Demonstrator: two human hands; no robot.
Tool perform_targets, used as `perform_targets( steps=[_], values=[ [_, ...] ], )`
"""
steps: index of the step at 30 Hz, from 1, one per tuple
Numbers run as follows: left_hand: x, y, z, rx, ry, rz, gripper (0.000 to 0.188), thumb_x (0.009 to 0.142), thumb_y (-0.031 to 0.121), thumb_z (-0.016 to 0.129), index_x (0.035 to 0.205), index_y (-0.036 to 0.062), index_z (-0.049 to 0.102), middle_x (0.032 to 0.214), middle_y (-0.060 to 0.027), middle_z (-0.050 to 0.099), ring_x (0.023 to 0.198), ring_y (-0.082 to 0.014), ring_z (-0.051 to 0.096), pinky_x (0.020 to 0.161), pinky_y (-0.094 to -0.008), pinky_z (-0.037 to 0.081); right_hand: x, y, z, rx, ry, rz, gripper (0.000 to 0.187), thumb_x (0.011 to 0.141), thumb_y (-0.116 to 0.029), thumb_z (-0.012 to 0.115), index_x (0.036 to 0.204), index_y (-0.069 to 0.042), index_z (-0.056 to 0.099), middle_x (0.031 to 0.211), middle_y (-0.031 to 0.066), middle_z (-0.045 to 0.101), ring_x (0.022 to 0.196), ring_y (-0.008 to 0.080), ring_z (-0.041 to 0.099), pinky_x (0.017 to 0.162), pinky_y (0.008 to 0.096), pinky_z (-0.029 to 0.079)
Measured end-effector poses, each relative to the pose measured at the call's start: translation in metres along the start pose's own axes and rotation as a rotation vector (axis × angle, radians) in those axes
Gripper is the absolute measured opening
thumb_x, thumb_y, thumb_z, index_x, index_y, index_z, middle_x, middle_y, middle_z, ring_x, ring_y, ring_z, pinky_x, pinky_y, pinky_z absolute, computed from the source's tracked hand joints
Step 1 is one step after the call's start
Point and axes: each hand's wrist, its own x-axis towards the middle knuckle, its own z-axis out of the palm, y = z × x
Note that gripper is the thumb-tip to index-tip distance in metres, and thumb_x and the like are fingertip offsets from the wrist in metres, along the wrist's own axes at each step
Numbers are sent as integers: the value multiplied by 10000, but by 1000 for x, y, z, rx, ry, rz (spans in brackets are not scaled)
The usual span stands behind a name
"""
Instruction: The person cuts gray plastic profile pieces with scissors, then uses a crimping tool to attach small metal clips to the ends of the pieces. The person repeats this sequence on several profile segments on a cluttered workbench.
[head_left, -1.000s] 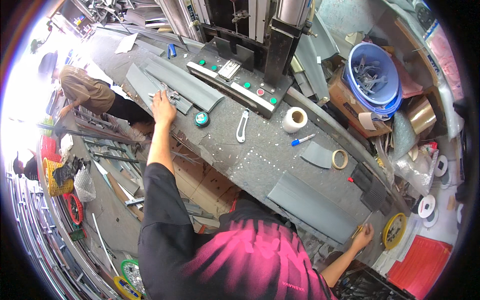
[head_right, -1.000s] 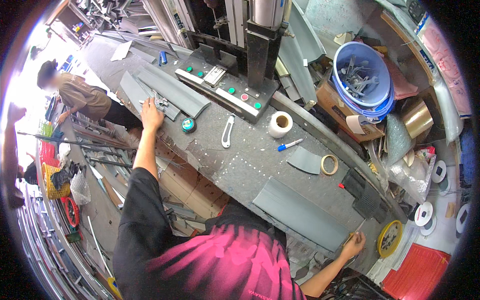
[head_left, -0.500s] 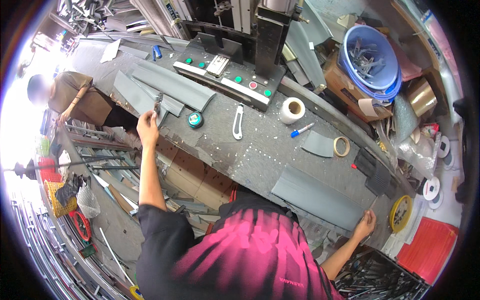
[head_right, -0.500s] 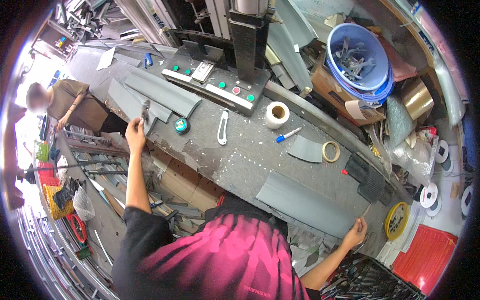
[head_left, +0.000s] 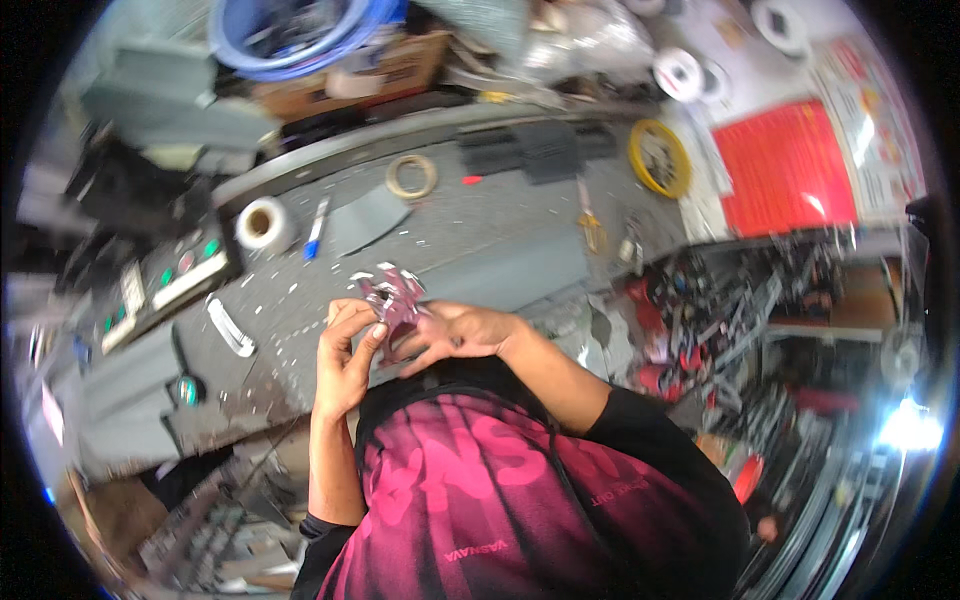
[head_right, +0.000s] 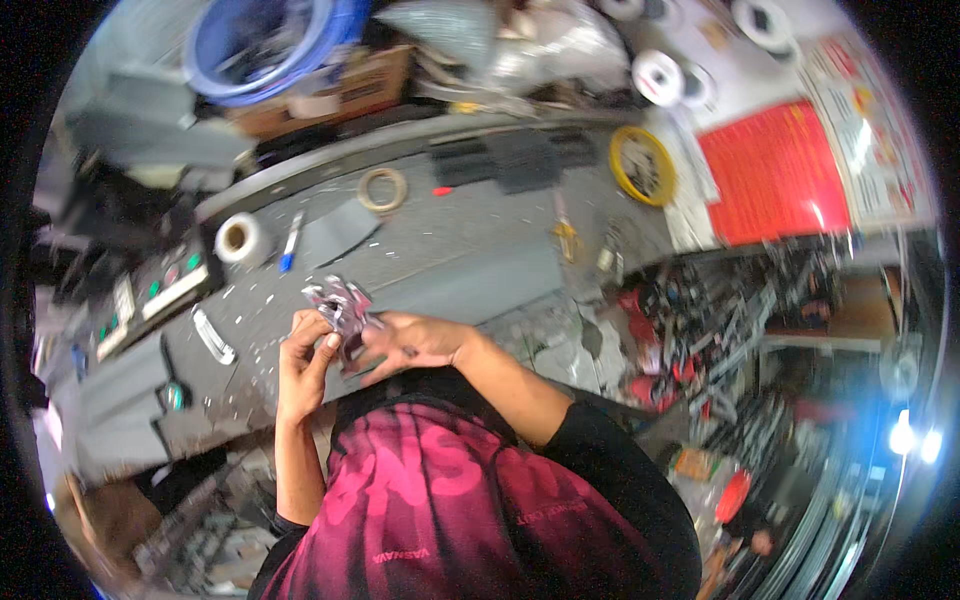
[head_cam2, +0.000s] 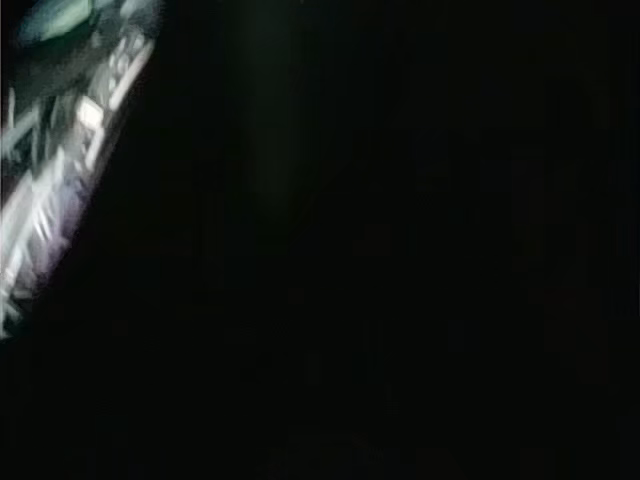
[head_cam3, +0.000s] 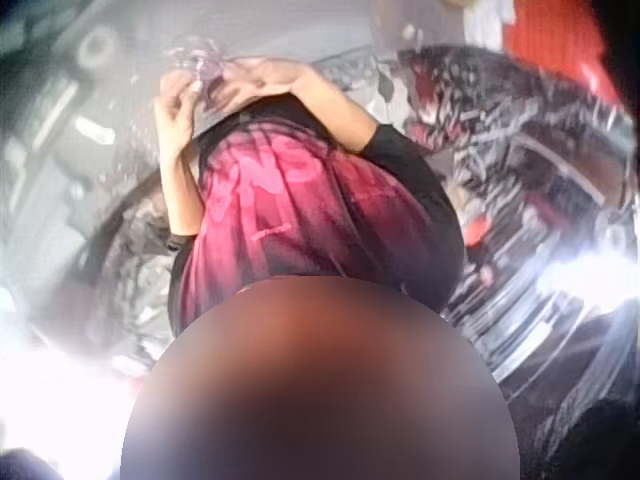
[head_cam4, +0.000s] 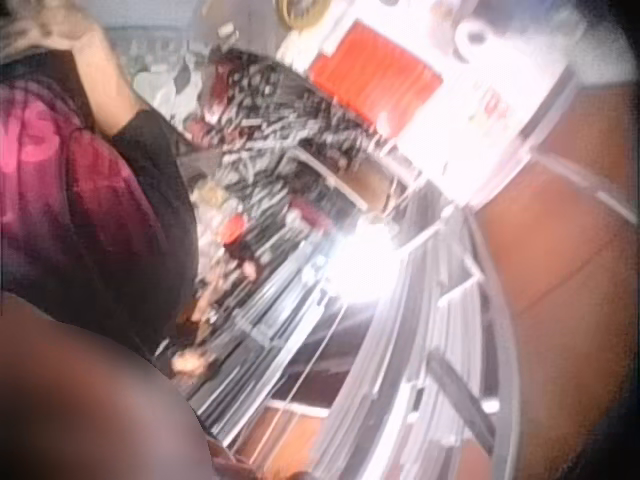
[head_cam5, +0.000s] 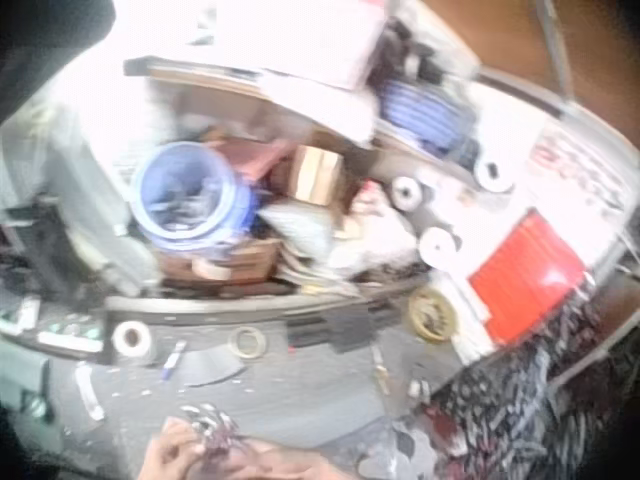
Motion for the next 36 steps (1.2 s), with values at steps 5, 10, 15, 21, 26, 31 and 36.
perform_targets(
  steps=[5,10,15,21,26,31,36],
  values=[
    [51,9,74,284,-197,138,266,934,151,868,1192,87,880,1316,-115,665,1264,-322,615,1088,-439,484,-77,30,-19,192,247,-190,559,1147,-259,701,1624,-66,482,1465,158,663,1399,334,674,1159,601,587],
    [112,-8,157,351,-158,126,368,882,158,933,1228,68,852,1175,-142,760,1115,-332,721,1000,-460,561,-149,42,-48,-122,962,-223,403,1074,-363,803,1286,-34,709,1060,110,776,902,238,804,794,389,681],
    [185,-41,259,573,-176,240,292,992,214,826,1224,37,817,1168,-195,791,1116,-407,744,969,-481,588,-245,29,-88,-490,1374,-84,458,1070,-465,775,932,-41,675,729,116,708,555,179,687,539,367,565],
    [240,-71,326,812,-249,44,235,1012,277,814,1123,76,859,1089,-180,836,1002,-411,798,905,-495,615,-313,9,-123,-685,1274,51,545,1052,-575,723,1011,-33,763,907,118,779,922,275,765,856,444,572],
    [257,-76,318,742,-314,-58,227,1012,282,832,1116,84,876,1065,-187,849,983,-381,823,900,-472,628,-320,-6,-143,-709,1150,89,567,1043,-608,724,1102,-46,772,981,155,792,957,322,760,871,468,569],
    [262,-72,315,760,-367,-36,178,994,196,832,1116,73,874,1052,-192,846,951,-355,828,870,-447,632,-317,-25,-156,-913,1033,65,618,1036,-607,726,1253,-28,720,1126,228,791,1064,445,753,942,528,569],
    [262,-64,312,707,-438,20,99,916,80,810,1005,64,849,970,-180,835,909,-375,819,839,-464,641,-315,-32,-159,-1041,933,42,731,971,-480,772,1480,8,576,1339,335,713,1247,514,695,1061,562,543]
  ],
)
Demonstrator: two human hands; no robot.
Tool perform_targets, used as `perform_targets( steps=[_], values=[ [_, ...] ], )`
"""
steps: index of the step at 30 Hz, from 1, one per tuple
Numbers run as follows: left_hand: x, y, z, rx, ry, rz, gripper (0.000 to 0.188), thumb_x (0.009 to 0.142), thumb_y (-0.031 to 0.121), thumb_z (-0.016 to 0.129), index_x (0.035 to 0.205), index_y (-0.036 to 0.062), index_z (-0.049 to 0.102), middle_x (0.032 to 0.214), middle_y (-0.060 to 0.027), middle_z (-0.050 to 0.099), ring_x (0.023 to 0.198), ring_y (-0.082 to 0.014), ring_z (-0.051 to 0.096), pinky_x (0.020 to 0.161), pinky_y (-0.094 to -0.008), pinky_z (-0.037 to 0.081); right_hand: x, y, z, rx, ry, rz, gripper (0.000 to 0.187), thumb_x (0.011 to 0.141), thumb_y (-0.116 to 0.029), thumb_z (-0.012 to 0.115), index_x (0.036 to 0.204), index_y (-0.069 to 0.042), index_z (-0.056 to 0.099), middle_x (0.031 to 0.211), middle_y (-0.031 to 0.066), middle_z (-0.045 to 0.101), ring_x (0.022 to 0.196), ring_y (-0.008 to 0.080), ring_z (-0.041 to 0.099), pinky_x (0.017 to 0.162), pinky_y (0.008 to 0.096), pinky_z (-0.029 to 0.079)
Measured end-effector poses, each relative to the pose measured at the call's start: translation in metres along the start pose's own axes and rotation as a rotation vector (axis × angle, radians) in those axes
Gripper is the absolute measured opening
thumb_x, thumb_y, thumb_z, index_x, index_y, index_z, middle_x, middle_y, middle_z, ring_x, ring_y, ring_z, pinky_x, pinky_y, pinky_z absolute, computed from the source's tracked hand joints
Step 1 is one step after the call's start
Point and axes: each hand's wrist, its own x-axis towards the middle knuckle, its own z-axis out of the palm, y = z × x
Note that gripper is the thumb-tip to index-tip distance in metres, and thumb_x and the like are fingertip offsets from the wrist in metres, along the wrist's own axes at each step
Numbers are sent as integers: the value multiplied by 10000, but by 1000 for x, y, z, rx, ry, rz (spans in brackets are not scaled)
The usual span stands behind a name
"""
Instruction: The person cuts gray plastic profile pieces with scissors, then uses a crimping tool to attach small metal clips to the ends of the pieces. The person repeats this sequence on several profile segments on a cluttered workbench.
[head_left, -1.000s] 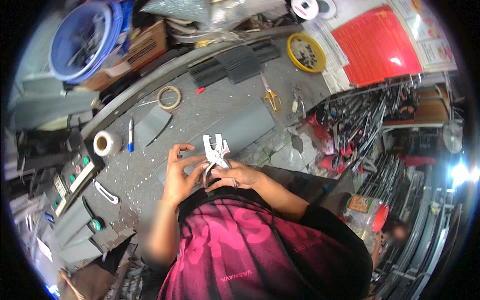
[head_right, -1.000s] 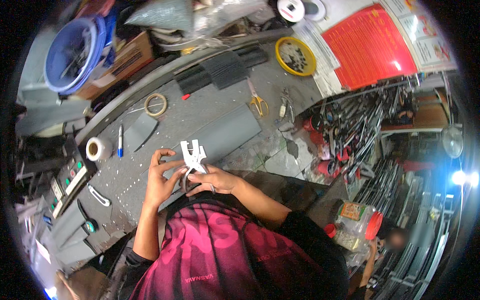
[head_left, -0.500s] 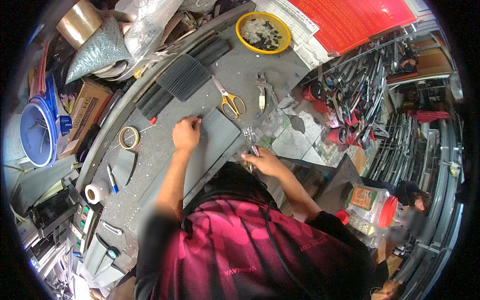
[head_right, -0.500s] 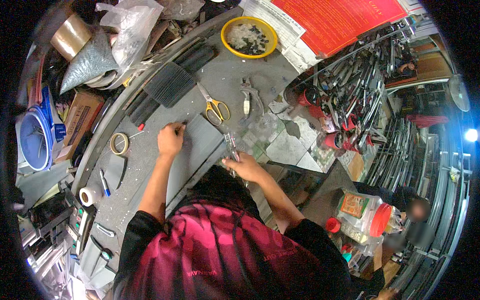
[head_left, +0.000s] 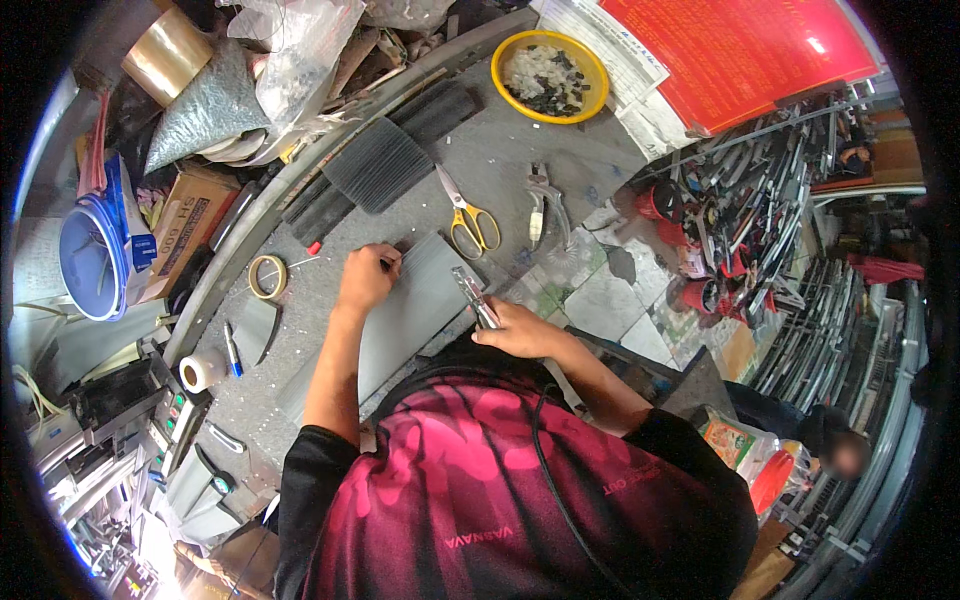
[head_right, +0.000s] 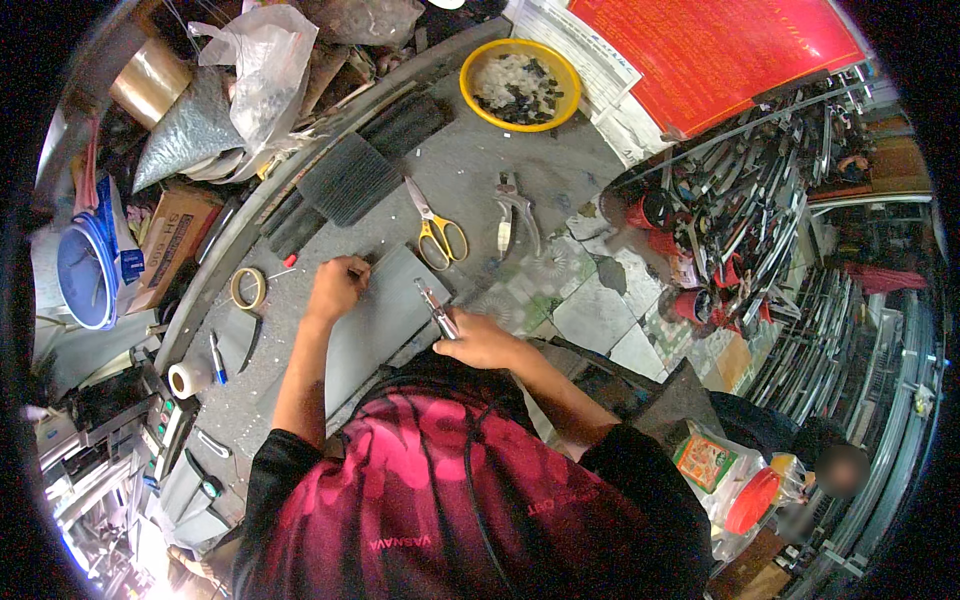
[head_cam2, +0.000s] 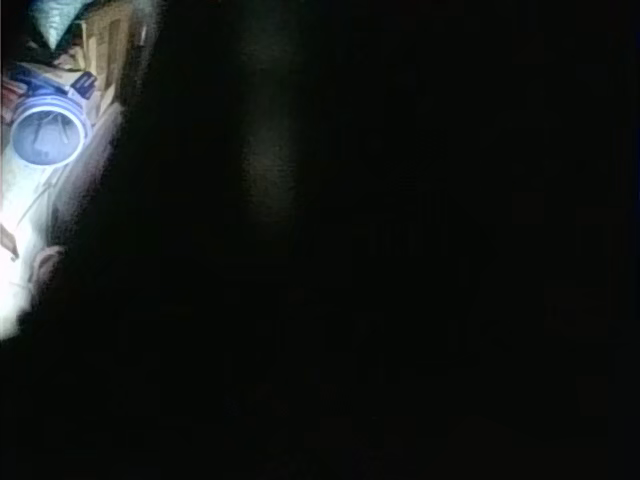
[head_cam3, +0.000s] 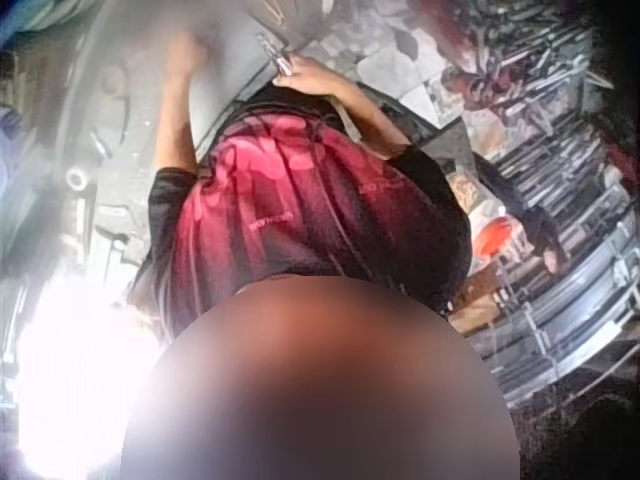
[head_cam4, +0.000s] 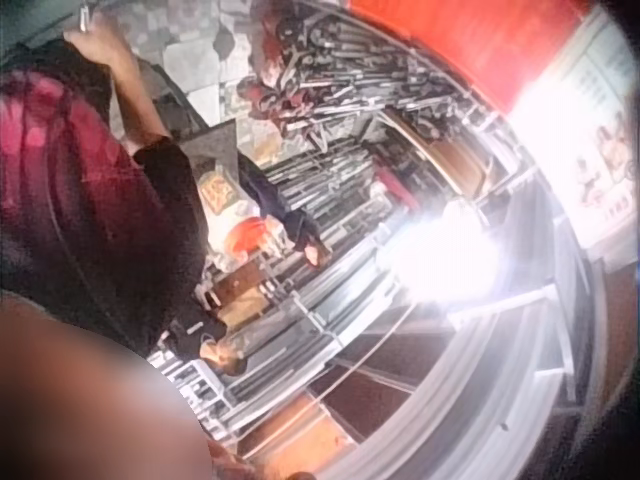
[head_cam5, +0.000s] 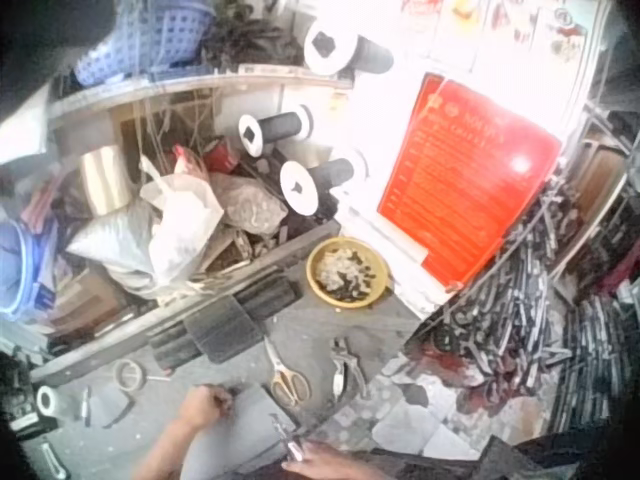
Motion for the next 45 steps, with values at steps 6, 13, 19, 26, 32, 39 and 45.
perform_targets(
  steps=[6,13,19,26,32,39,45],
  values=[
    [-6,9,-2,203,61,220,139,829,49,827,957,66,775,951,-131,793,878,-390,787,792,-506,631,3,-18,2,106,18,-38,647,940,-340,747,1481,-20,597,1282,282,719,1194,462,706,1069,514,547],
    [-49,27,18,201,489,345,233,799,81,875,987,91,739,930,-92,764,869,-357,740,791,-493,576,37,-52,-1,449,32,-287,557,884,-165,717,1428,-57,668,1196,119,725,1112,261,702,1034,421,549],
    [-66,35,13,177,588,477,288,768,122,921,1011,89,770,968,-60,794,865,-304,722,776,-451,528,66,-66,-4,450,122,-387,571,872,-65,636,1442,-34,665,1039,-11,638,915,102,581,867,300,503],
    [-70,39,14,171,678,566,321,755,103,933,1036,88,779,1038,-53,815,874,-269,711,804,-434,518,58,-72,-9,430,98,-324,724,875,-39,622,1597,8,595,1082,-15,660,919,83,575,850,275,498],
    [-106,78,16,65,796,390,296,759,62,923,1015,93,778,1040,-72,798,892,-273,717,836,-410,519,52,-76,-14,498,3,-227,703,896,-73,653,1594,-4,613,1129,20,734,985,113,642,919,296,531],
    [-142,77,46,-1673,224,-443,298,1088,247,789,1295,32,781,1189,-87,805,958,-158,735,849,-296,571,37,-65,-13,773,-64,-243,893,823,-120,625,1677,76,452,1621,208,612,1307,264,695,1018,388,527],
    [-122,70,55,-1843,191,-691,334,1069,356,820,1259,92,744,1215,-48,742,982,-160,693,885,-341,576,18,-61,-8,861,-44,-179,958,824,-126,620,1725,66,358,1693,240,533,1341,333,695,1040,405,503]
  ],
)
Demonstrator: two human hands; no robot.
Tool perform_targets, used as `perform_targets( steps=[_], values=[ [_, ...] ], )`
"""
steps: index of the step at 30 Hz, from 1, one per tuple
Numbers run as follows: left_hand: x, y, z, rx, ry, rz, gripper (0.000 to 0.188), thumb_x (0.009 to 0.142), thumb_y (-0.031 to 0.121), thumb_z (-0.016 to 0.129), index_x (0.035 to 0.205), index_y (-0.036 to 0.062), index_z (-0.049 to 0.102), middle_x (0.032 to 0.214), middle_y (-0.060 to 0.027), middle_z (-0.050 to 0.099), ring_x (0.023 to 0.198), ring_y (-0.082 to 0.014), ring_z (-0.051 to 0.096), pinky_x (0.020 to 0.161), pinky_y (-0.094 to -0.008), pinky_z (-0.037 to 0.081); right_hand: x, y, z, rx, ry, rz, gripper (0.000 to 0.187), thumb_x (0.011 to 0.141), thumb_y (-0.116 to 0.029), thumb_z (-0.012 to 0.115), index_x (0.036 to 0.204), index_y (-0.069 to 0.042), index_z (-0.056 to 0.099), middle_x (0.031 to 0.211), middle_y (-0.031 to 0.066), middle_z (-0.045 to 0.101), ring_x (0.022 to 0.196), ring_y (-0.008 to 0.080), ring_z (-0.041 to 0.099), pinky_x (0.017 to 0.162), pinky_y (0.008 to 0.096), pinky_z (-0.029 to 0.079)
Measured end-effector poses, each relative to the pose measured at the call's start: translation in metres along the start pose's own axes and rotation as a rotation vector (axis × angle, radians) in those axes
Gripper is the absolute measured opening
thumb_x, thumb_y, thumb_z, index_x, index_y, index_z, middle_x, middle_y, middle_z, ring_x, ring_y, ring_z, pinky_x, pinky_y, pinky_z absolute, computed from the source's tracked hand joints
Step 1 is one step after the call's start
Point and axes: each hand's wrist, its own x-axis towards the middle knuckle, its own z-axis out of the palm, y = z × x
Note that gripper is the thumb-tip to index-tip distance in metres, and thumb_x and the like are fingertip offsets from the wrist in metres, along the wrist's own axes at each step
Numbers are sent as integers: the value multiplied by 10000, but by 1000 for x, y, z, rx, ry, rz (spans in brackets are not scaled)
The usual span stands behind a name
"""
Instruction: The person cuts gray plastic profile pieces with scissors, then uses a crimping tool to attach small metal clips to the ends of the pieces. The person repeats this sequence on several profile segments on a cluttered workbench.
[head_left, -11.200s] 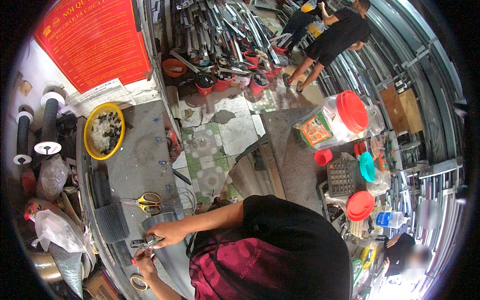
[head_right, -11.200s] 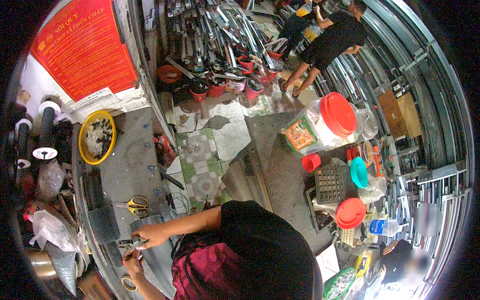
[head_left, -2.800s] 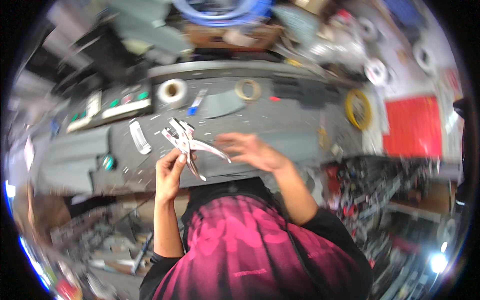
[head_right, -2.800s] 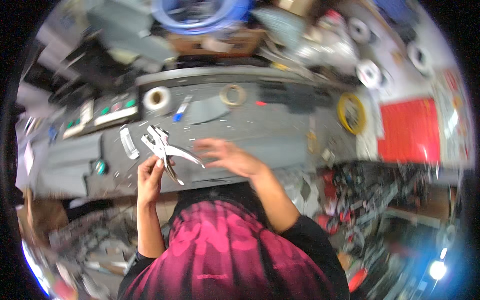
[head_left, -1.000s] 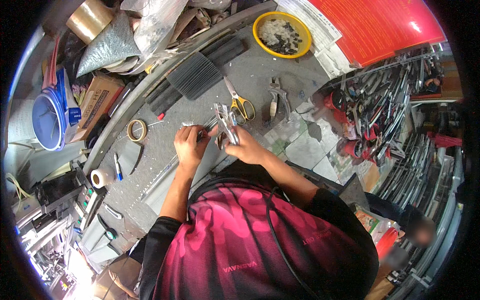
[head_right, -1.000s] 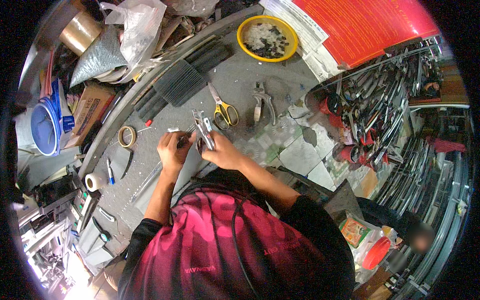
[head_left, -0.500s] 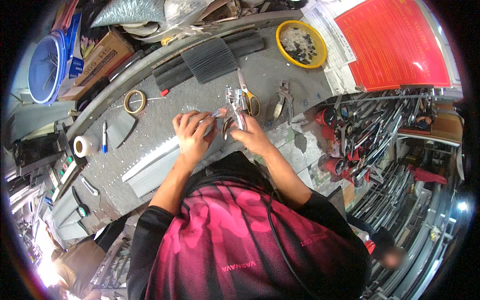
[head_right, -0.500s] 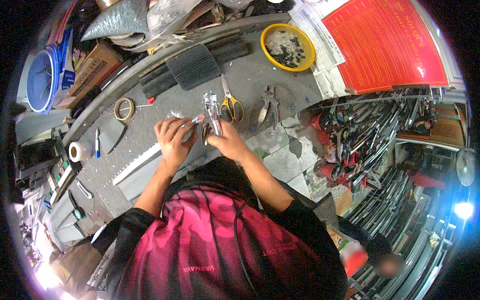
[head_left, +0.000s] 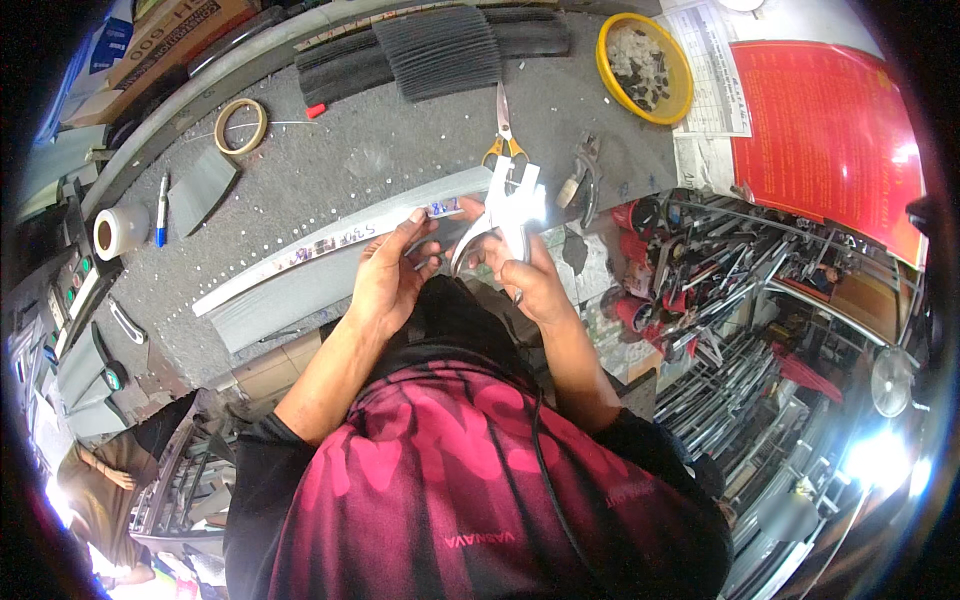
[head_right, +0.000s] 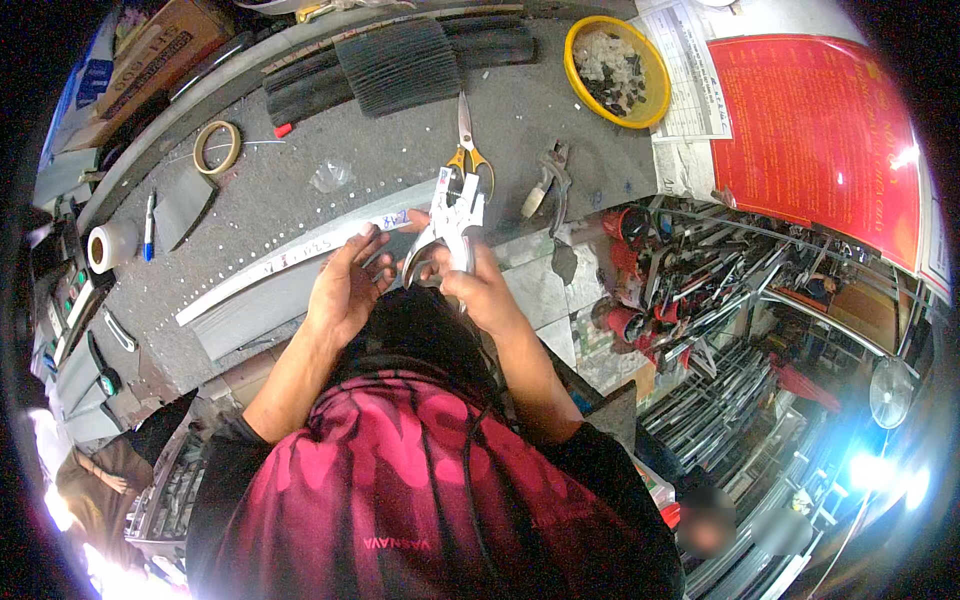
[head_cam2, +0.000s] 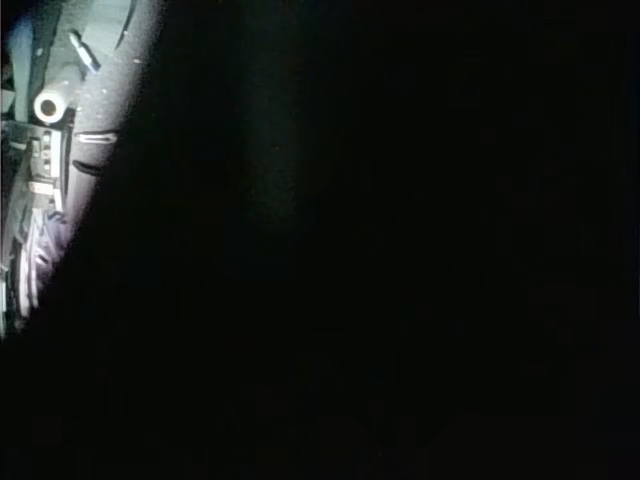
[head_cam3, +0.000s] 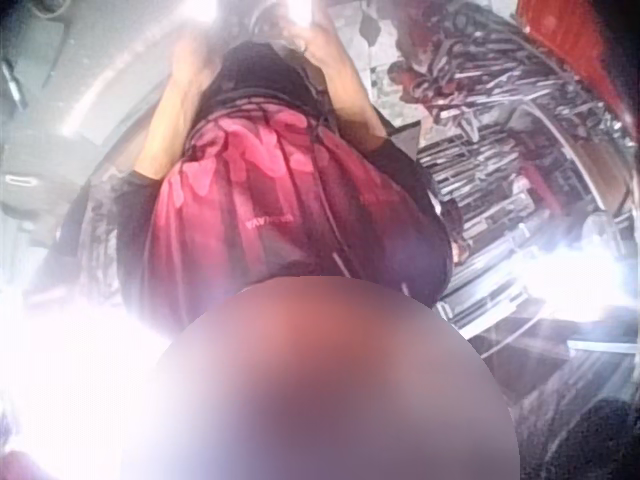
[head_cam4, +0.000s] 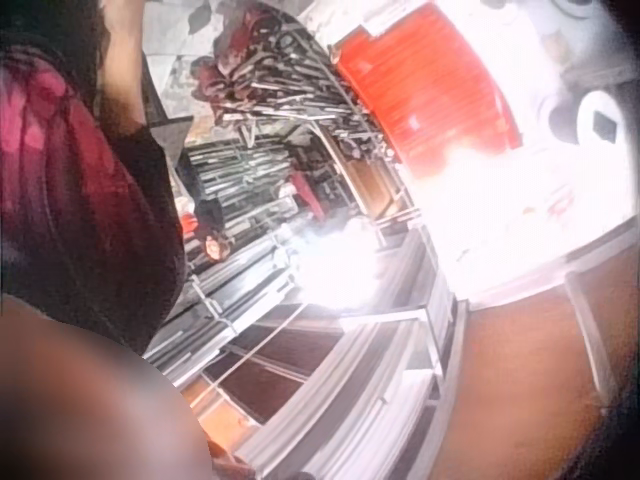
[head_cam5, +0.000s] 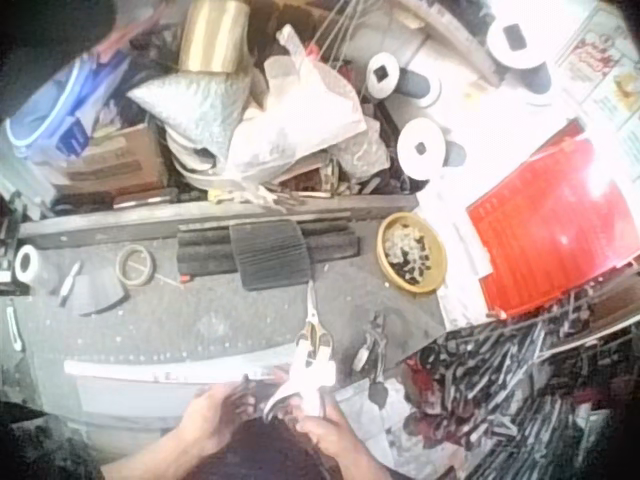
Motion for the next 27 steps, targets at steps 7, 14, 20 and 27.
perform_targets(
  steps=[7,14,20,27],
  values=[
    [13,-15,-1,-43,80,67,146,1057,258,849,1048,115,820,1005,-37,814,839,-125,726,778,-301,593,-8,2,-2,-341,6,46,769,912,-136,662,1642,48,505,1501,155,682,1208,217,699,1056,360,516],
    [17,-17,-1,-96,-66,232,132,1062,253,845,1027,126,829,993,-22,809,883,-126,712,825,-320,556,-44,5,7,-861,58,359,557,996,-162,757,1504,17,614,1167,122,770,1094,243,744,998,395,567],
    [3,-28,2,20,33,256,155,1089,282,813,1049,132,813,1058,-7,792,995,-117,710,939,-363,548,-27,28,28,-974,157,274,456,908,-188,799,1250,35,594,1141,271,733,1114,518,708,982,560,555],
    [-12,-31,11,74,90,281,188,1099,272,798,1099,84,807,1122,-53,815,1105,-188,779,1009,-423,612,-13,31,38,-915,200,143,497,864,-147,791,1249,50,547,1106,341,678,1069,581,662,948,627,536]
  ],
)
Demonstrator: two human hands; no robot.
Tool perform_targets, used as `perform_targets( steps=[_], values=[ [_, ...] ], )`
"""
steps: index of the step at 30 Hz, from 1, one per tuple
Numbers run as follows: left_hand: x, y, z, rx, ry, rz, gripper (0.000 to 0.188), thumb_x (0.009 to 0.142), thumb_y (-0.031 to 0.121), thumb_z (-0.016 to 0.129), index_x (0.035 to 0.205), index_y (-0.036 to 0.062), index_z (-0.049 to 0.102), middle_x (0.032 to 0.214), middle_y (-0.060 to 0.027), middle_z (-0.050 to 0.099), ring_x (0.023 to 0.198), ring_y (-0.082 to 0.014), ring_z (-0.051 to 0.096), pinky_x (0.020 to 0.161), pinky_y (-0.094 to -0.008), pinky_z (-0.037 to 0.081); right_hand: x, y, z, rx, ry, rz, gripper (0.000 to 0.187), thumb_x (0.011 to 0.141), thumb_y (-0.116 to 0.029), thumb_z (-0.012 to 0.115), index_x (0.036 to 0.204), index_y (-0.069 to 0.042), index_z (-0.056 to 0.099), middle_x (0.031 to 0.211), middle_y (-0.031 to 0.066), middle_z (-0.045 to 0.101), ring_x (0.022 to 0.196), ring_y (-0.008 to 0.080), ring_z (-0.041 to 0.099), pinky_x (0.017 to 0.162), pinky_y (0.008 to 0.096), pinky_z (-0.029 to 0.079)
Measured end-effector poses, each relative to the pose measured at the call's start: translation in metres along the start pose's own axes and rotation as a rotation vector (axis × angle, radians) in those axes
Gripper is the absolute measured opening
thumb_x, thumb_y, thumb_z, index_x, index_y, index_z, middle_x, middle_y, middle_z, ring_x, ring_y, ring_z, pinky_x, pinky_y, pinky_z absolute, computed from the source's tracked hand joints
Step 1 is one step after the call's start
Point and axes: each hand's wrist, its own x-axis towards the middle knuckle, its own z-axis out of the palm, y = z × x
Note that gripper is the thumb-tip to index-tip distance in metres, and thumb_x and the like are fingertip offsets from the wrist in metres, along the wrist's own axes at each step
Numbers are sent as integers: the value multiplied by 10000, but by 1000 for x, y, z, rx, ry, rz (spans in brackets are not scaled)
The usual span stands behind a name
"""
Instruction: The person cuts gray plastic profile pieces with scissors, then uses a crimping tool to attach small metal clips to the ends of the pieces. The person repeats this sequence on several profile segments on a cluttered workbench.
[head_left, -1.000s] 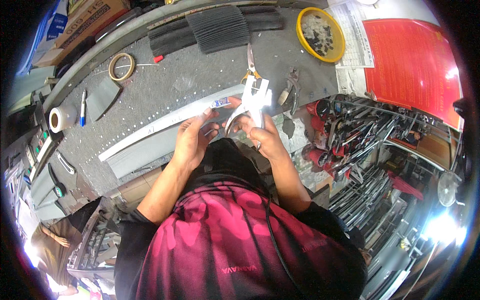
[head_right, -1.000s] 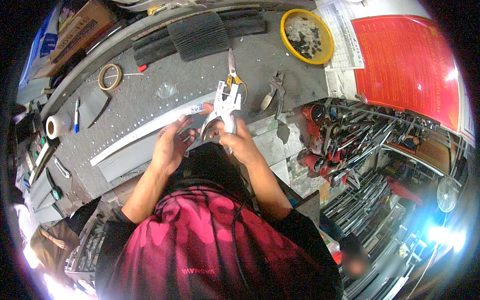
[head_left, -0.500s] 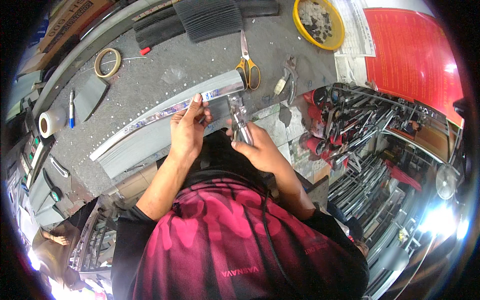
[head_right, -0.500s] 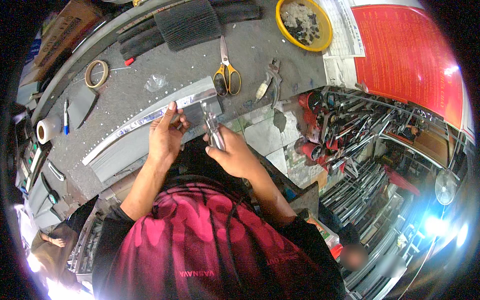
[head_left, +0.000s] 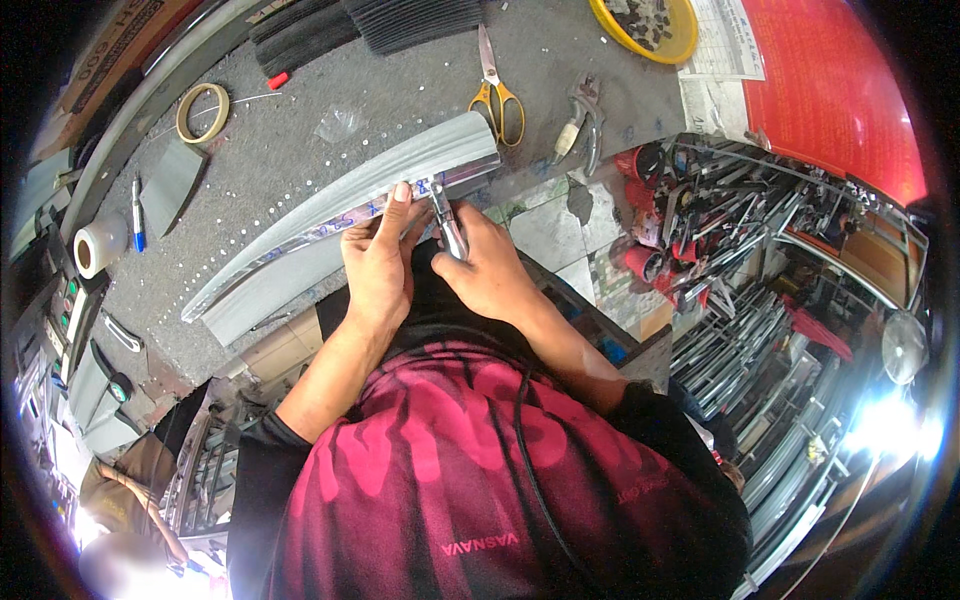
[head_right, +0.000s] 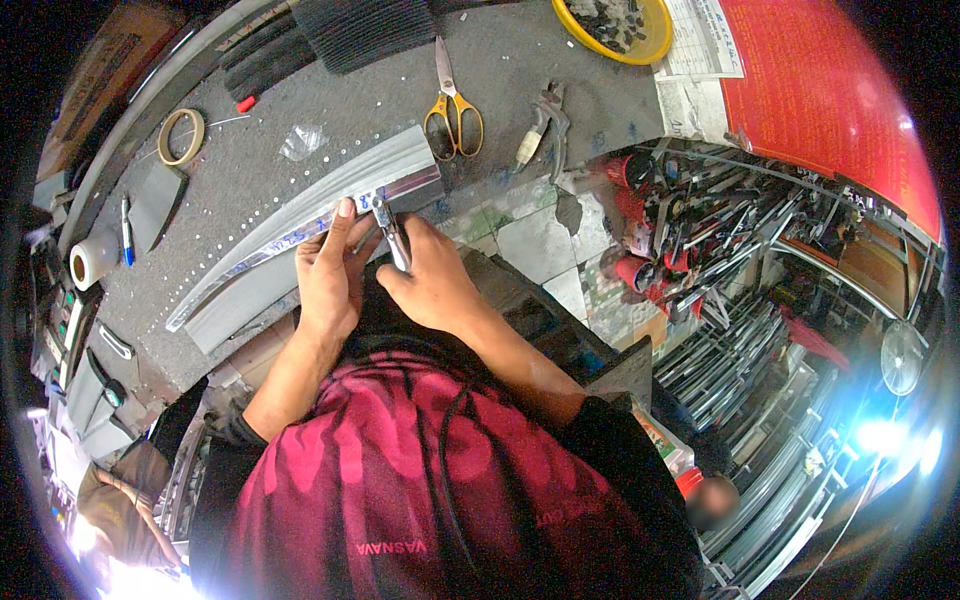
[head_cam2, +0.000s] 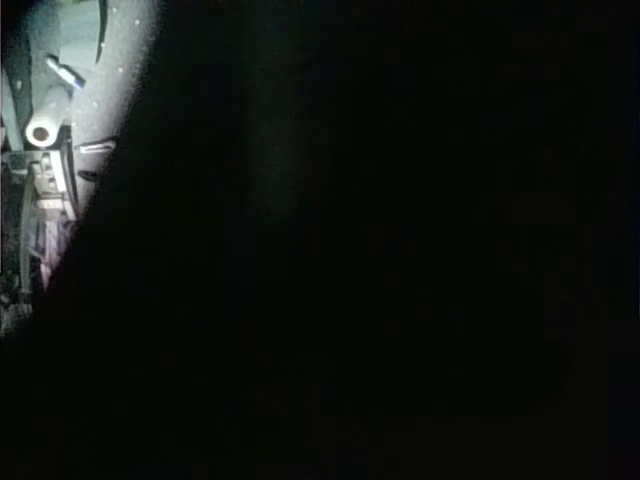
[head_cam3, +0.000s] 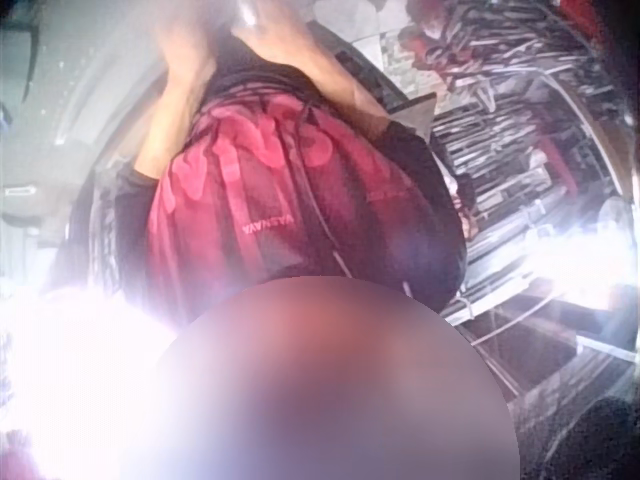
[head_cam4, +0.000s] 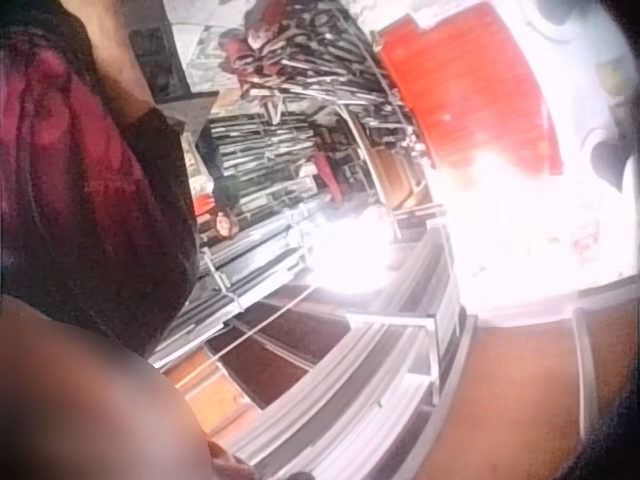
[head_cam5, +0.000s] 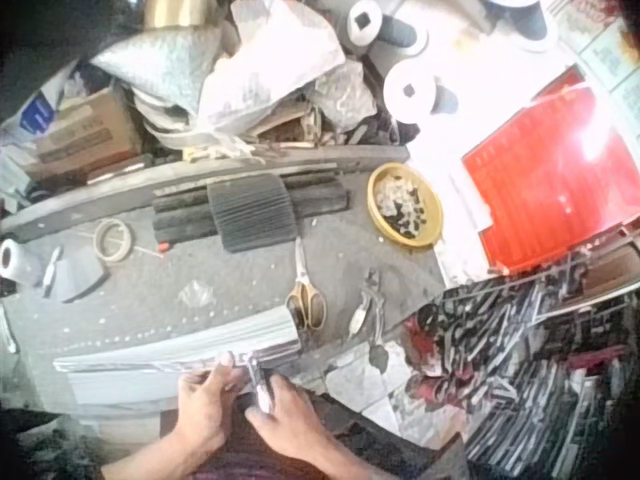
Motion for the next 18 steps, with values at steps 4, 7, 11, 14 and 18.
perform_targets(
  steps=[4,7,11,14,18],
  values=[
    [-3,0,-1,-9,-15,-8,212,1110,266,781,1149,58,798,1169,-89,821,1097,-223,793,1001,-440,630,0,-2,0,-26,35,-35,501,867,-156,794,1248,52,542,1137,341,675,1088,579,661,961,632,537],
    [-2,-1,-2,-24,-23,-1,228,1116,264,772,1171,44,794,1203,-103,823,1108,-228,789,1006,-428,624,-2,-4,6,-35,98,-96,523,854,-136,770,1295,40,550,1131,317,670,1071,569,659,941,595,543],
    [-4,-1,-3,-41,-35,5,188,1092,243,806,1182,78,805,1204,-65,815,1124,-208,777,1017,-426,607,-3,-4,13,-45,127,-106,542,855,-124,756,1325,41,541,1172,320,659,1097,573,649,954,592,541],
    [-5,0,-4,-33,-30,-34,168,1078,234,826,1183,104,814,1187,-37,813,1124,-188,772,1023,-420,596,-4,-2,16,-32,145,-129,556,860,-123,756,1337,54,531,1195,335,651,1128,584,640,977,612,532],
    [-5,-1,-5,4,3,-18,232,1123,285,761,1186,66,807,1222,-89,825,1098,-207,768,967,-400,604,-3,-2,20,-52,146,-113,557,863,-118,753,1341,61,531,1200,344,648,1136,589,636,985,621,526]
  ],
)
